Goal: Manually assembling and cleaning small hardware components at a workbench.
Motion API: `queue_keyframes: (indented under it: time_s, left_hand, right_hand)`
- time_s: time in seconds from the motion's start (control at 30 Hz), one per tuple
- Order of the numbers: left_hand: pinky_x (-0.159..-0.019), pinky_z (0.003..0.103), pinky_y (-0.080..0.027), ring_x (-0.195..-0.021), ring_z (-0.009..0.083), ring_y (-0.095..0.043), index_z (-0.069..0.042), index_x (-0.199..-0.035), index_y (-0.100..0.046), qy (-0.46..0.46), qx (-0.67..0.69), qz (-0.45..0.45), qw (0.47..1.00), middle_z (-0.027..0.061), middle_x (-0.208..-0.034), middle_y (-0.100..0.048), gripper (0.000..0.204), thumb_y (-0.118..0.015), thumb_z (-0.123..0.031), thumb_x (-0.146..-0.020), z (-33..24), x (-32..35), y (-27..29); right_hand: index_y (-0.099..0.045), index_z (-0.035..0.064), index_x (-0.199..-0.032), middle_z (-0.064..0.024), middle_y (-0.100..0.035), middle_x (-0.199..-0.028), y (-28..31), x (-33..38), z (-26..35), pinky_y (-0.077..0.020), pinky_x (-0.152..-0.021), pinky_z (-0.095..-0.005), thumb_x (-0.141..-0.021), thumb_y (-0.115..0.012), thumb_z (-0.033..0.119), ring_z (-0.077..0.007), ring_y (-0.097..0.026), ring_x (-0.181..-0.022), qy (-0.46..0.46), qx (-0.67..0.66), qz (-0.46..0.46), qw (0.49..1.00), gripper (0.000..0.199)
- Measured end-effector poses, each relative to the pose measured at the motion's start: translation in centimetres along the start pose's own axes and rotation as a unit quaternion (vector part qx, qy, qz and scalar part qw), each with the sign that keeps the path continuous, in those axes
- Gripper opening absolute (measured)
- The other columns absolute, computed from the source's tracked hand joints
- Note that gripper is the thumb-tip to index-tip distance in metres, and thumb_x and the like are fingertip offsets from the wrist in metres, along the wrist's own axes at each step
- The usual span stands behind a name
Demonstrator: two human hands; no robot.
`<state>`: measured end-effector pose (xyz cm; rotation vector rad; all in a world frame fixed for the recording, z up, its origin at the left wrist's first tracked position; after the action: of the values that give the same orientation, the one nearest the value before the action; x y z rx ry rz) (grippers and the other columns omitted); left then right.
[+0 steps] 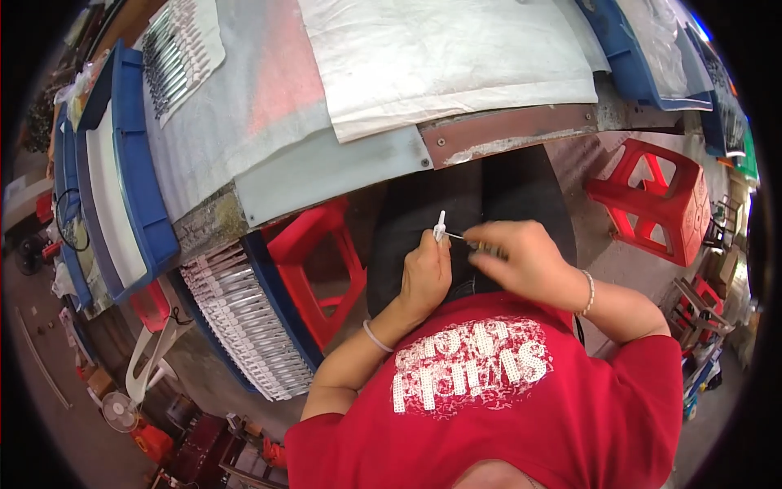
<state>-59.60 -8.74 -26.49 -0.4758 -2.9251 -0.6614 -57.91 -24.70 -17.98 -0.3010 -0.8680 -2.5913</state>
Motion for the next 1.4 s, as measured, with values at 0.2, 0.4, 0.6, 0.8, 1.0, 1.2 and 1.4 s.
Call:
queue_keyframes:
  time_s: [0.2,0.4,0.6,0.8,1.0,1.2,1.4]
  left_hand:
    - [-0.048,0.043,-0.04,-0.054,0.0372,-0.057,0.002,-0.085,-0.051,0.014,0.007,-0.01,1.0,0.02,-0.062,-0.054,0.017,-0.047,-0.011,-0.097,-0.2,0.3,0.3]
    - [-0.049,0.041,-0.042,-0.058,0.0377,-0.06,0.002,-0.086,-0.051,-0.023,0.024,-0.015,0.999,0.0198,-0.065,-0.056,0.016,-0.048,-0.01,-0.096,0.1,-0.4,0.0]
    - [-0.046,0.04,-0.04,-0.055,0.0381,-0.058,0.002,-0.086,-0.05,0.045,0.053,0.013,0.998,0.0193,-0.061,-0.054,0.014,-0.048,-0.008,-0.095,0.4,-0.2,0.2]
    - [-0.048,0.037,-0.043,-0.059,0.039,-0.061,0.002,-0.089,-0.051,-0.008,-0.002,-0.004,1.0,0.0206,-0.068,-0.059,0.011,-0.048,-0.007,-0.096,0.8,-0.3,-0.1]
    - [-0.046,0.031,-0.041,-0.05,0.0252,-0.058,0.001,-0.089,-0.052,-0.062,0.04,-0.022,0.997,0.0118,-0.063,-0.058,0.017,-0.046,-0.012,-0.098,0.4,-0.2,0.1]
    - [-0.044,0.022,-0.034,-0.049,0.0034,-0.042,-0.002,-0.089,-0.053,0.163,0.268,0.072,0.947,-0.0027,-0.059,-0.045,0.022,-0.045,-0.017,-0.101,0.5,0.7,0.5]
    - [-0.043,0.021,-0.032,-0.049,0.0024,-0.041,-0.003,-0.089,-0.053,0.166,0.273,0.074,0.945,-0.0041,-0.059,-0.044,0.022,-0.044,-0.018,-0.102,0.2,0.6,0.4]
  right_hand:
    - [-0.065,0.0021,-0.113,-0.0128,-0.063,-0.074,-0.5,-0.5,2.3,-0.0508,-0.055,-0.0341,-0.071,-0.065,0.007,-0.027,-0.063,-0.062,0.096,0.237,0.069,0.964,0.043]
    - [-0.065,0.0042,-0.116,-0.0197,-0.068,-0.087,-0.3,-1.2,0.6,-0.0534,-0.064,-0.0334,-0.077,-0.064,0.005,-0.0326,-0.066,-0.07,0.025,0.005,0.034,0.999,0.039]
    - [-0.062,0.0091,-0.121,-0.0126,-0.059,-0.067,-1.2,-0.9,2.4,-0.048,-0.047,-0.0363,-0.073,-0.059,0.009,-0.0263,-0.059,-0.052,0.125,0.32,0.058,0.937,0.048]
    - [-0.062,0.0029,-0.119,-0.016,-0.068,-0.084,-1.0,-1.4,-0.4,-0.0528,-0.063,-0.038,-0.08,-0.063,0.009,-0.0335,-0.066,-0.07,-0.009,0.063,0.077,0.995,0.04]
    - [-0.058,-0.0013,-0.12,-0.023,-0.066,-0.097,0.2,-0.8,0.0,-0.0523,-0.076,-0.0391,-0.083,-0.064,0.009,-0.0368,-0.064,-0.086,0.018,-0.026,0.09,0.995,0.039]
    - [-0.056,0.0002,-0.113,-0.0157,-0.058,-0.097,0.3,2.2,1.1,-0.0521,-0.069,-0.0387,-0.08,-0.065,0.004,-0.0337,-0.062,-0.081,0.07,0.071,0.007,0.995,0.035]
    - [-0.056,-0.0013,-0.113,-0.0154,-0.056,-0.097,0.3,2.3,1.4,-0.0518,-0.071,-0.0373,-0.079,-0.06,0.0,-0.0313,-0.061,-0.084,0.116,0.09,-0.034,0.989,0.034]
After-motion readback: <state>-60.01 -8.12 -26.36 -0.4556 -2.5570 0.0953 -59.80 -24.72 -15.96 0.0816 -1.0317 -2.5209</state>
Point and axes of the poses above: each hand's wrist, its own x-axis away from the middle knuckle, its own y-axis out of the back of the hand, z = x × y, the point moved 4 cm from there along -x, towards the middle knuckle
